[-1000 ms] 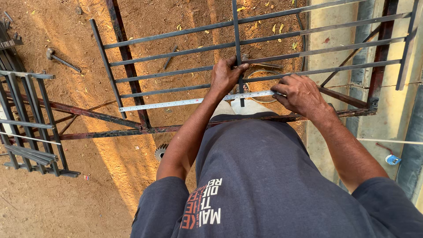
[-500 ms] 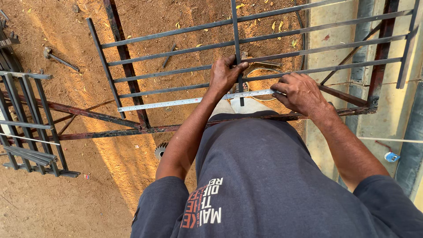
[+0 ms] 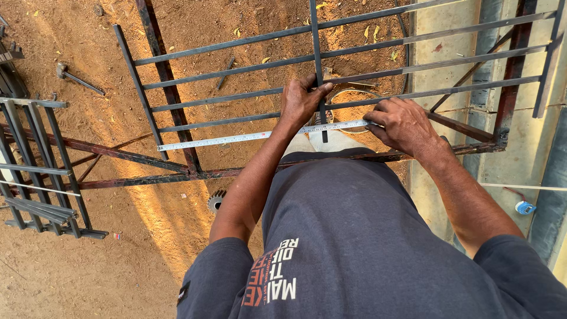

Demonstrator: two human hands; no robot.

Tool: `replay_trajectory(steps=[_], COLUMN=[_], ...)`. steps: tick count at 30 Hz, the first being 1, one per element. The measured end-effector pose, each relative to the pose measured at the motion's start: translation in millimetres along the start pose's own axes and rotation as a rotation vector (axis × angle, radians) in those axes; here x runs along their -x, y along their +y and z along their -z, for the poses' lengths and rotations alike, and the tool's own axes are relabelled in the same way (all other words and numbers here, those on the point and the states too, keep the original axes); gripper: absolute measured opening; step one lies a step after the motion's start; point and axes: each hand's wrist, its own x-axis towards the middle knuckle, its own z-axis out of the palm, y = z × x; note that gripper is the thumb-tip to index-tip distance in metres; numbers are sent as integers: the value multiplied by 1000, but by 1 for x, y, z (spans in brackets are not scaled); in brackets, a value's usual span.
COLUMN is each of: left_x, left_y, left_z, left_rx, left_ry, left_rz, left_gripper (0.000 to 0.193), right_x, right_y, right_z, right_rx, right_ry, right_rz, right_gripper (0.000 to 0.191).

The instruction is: The person welds metal bars together to form a frame, first positioning the pieces by hand, then applying a welding torch to create joints, and finally measuring the distances between bars with a tape measure.

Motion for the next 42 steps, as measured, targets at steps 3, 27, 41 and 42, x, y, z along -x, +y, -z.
replay_trajectory(steps=[3, 27, 41, 42], left_x=[-2, 35, 35, 30], left_y=[-1, 10, 59, 62], left_z=[-2, 16, 22, 25], left_rx=[-19, -336, -197, -179], left_ry=[-5, 393, 250, 196], left_rz=[22, -221, -89, -33], left_gripper=[28, 52, 46, 46], right_x=[0, -141, -160, -163], right_y=[-1, 50, 69, 68], right_z=[1, 87, 101, 103], right_rx=[-4, 292, 239, 246], right_ry=[-9, 333, 230, 218], right_rz=[-10, 105, 119, 106], right_gripper=[23, 21, 22, 22])
